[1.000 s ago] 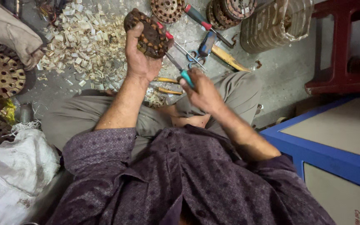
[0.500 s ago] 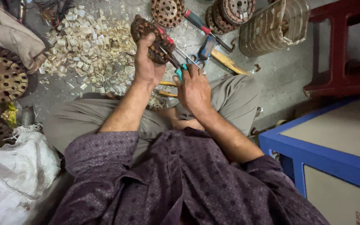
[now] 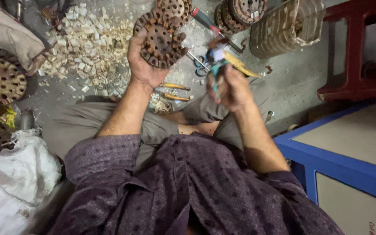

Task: The person sits on the floor and uses pliers and a screwdriver to remove insulation and adjust copper windings on a circular electrical component. They repeatedly pull and cut material from the component while surrounded by similar parts and debris.

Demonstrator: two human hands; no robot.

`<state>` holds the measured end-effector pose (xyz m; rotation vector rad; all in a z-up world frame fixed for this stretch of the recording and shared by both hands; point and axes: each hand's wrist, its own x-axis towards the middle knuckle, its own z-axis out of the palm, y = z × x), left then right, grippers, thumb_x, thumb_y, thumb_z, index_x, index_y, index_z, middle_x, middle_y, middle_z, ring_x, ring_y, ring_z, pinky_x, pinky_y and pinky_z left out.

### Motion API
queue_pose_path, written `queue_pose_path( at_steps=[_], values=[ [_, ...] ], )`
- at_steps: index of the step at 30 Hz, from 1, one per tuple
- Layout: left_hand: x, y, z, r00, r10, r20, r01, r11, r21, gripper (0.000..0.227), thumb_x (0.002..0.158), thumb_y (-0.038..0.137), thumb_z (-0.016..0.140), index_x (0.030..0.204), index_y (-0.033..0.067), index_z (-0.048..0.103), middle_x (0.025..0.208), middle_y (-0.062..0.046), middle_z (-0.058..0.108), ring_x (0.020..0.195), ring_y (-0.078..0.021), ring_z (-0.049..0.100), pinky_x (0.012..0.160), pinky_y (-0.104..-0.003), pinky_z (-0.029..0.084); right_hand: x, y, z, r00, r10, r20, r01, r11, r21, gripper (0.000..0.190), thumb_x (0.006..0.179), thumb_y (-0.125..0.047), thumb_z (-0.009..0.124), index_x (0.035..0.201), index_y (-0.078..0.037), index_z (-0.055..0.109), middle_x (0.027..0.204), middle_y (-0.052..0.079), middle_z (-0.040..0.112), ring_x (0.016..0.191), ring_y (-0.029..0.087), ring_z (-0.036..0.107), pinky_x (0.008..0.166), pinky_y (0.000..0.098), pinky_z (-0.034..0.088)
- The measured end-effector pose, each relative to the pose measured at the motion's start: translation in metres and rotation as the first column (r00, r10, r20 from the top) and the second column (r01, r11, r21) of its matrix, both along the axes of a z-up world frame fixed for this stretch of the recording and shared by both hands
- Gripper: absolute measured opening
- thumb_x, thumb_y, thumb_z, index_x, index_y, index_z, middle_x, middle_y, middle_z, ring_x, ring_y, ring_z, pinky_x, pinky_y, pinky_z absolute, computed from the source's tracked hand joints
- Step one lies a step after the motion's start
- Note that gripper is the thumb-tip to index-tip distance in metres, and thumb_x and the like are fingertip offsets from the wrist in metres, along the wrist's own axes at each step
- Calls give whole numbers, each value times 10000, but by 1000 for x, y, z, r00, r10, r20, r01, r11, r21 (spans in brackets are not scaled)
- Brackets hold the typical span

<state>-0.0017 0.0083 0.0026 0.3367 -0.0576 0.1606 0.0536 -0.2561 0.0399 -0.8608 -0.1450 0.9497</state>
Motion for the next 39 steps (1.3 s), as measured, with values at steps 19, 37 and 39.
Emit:
queue_pose_path(
  at_steps=[19,37,39],
  values=[
    [3,1,-2,990,-34,-139,12,988,-155,811,894,775,497,1227,50,641,1198,-157,673,1128,-353,668,1040,-598,541,268,-280,-85,346,845,408,933,-264,-243,249,1003,-130,582,1155,-18,745,1662,213,405,1387,575,373,1081,845,36],
    [5,1,-8,981,-24,-191,-13,982,-189,829,873,757,472,1263,43,630,1200,-166,651,1131,-389,675,1048,-657,551,62,-57,-28,67,587,807,714,537,-449,569,921,43,639,1484,34,557,1491,226,542,1389,446,502,1183,539,425],
    [3,-2,-9,982,2,-187,-30,989,-145,841,875,748,471,1324,49,600,1252,-170,633,1146,-393,674,1024,-651,564,32,-17,-23,-56,701,711,648,567,-508,574,823,-30,724,1378,20,586,1524,232,471,1385,457,435,1134,621,326]
  ],
)
